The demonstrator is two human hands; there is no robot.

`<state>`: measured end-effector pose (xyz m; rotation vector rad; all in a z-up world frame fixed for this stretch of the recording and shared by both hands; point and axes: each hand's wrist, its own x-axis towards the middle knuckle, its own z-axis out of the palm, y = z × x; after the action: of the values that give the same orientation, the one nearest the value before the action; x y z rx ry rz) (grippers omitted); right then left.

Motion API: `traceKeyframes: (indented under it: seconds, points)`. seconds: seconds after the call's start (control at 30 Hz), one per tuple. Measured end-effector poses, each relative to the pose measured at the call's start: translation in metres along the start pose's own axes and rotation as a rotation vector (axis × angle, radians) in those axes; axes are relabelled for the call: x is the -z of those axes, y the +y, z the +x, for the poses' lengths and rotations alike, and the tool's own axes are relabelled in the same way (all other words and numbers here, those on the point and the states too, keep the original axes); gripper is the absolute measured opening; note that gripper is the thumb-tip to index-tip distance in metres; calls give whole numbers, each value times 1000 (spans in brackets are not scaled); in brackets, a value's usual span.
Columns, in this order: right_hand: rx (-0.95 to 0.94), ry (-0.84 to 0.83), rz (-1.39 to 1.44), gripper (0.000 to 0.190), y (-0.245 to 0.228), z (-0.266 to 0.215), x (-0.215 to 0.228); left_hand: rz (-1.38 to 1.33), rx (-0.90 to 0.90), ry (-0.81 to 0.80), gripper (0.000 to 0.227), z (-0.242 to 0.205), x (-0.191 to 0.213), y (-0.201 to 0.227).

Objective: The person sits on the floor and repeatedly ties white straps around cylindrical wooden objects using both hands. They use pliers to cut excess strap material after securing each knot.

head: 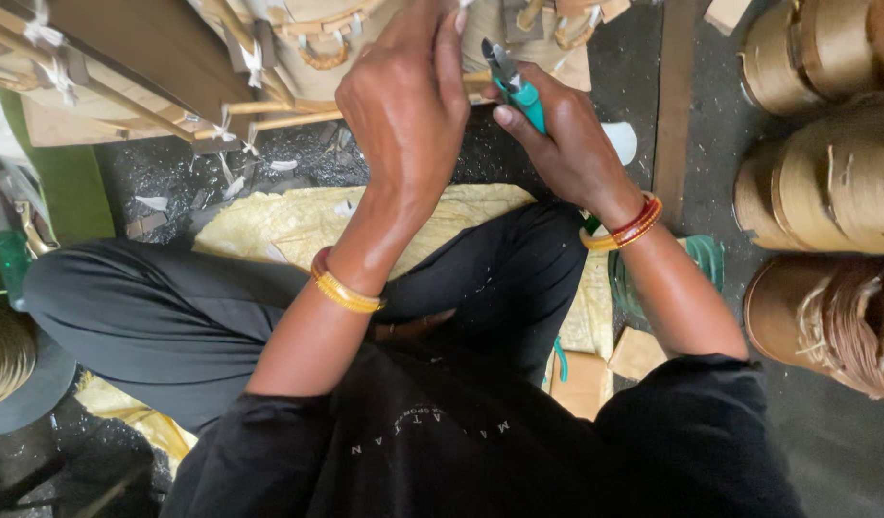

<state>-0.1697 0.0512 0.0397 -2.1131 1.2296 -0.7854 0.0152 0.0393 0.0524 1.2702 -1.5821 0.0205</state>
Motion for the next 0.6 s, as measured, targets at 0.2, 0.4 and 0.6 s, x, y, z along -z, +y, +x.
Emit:
traceKeyframes:
  seconds: [0.2, 0.4, 0.6]
  points:
    - [8, -17, -104, 27, -2, 25, -2, -468, 335, -153, 18, 7, -3, -18]
    - [101, -43, -206, 28, -7, 38, 6, -1210, 833, -491, 21, 20, -3, -46]
    - [72, -153, -246, 35, -15, 44, 15, -1358, 990, -577, 19, 22, -3, -58]
